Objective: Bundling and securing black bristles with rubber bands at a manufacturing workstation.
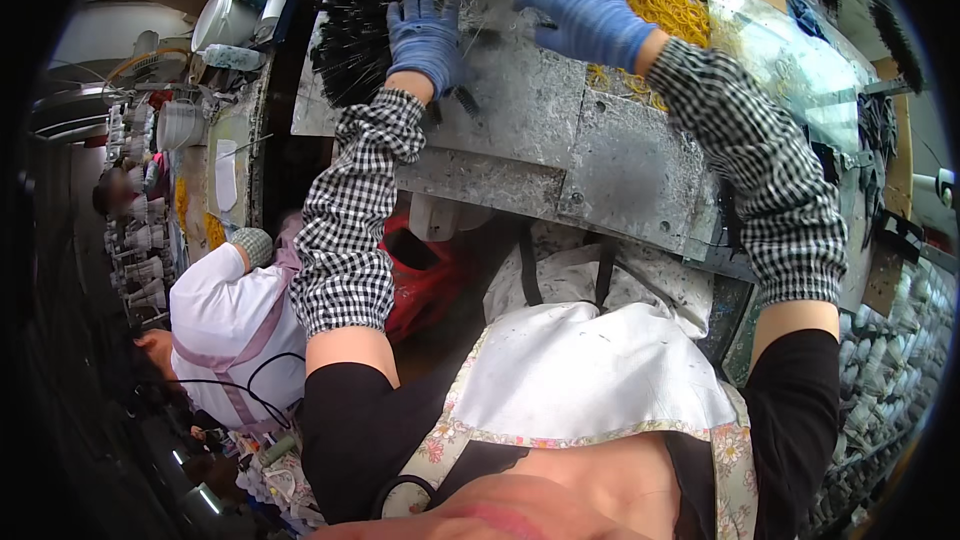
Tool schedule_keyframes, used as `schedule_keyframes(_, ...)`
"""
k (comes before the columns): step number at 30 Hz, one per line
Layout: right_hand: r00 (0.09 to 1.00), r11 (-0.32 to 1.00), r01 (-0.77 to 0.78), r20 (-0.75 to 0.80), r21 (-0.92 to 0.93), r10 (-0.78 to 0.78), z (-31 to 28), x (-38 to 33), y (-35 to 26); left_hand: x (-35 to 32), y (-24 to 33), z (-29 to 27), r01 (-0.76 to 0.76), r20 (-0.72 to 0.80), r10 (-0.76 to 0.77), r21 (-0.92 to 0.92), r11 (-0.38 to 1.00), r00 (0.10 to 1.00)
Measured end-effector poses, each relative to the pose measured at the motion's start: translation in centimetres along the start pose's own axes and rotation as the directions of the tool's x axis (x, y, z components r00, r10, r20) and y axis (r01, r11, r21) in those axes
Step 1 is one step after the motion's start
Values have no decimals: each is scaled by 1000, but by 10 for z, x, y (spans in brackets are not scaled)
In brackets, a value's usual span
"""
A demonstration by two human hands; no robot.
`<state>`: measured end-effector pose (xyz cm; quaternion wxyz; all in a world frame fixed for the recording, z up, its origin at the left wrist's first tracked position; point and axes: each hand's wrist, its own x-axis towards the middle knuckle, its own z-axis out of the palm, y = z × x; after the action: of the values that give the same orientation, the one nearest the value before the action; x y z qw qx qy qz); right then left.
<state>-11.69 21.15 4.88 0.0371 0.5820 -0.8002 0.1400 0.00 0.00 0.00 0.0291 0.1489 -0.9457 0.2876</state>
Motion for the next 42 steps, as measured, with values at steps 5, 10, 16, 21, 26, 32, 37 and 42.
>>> schedule_keyframes(5,994,989,-86,-72,-121,78,84,12,16,3,-15,-65,-147,414,118,39,988,903)
schedule_keyframes(10,996,924,85,1,-373,-92,82,13,30,5,-16,-35,-84,249,108,-105,991,962)
schedule_keyframes(16,977,967,175,-90,-187,-195,55,2,27,-40,-22,-75,-55,316,74,-69,996,946)
schedule_keyframes(21,967,985,168,-187,-35,-172,52,-23,-13,-95,-10,-68,-107,249,129,-101,989,960)
schedule_keyframes(26,999,996,49,16,69,-50,64,-40,-21,-117,-18,-50,-19,205,43,-118,993,978)
schedule_keyframes(32,994,984,71,96,-162,-56,74,-30,-9,-119,-27,-37,-13,150,15,-14,1000,989)
schedule_keyframes(37,996,953,59,-44,-296,-75,59,-37,17,-122,-34,-34,105,361,-66,-89,991,930)
schedule_keyframes(42,972,971,-208,87,-115,219,73,-8,1,-149,-27,-52,148,167,-127,-122,981,978)
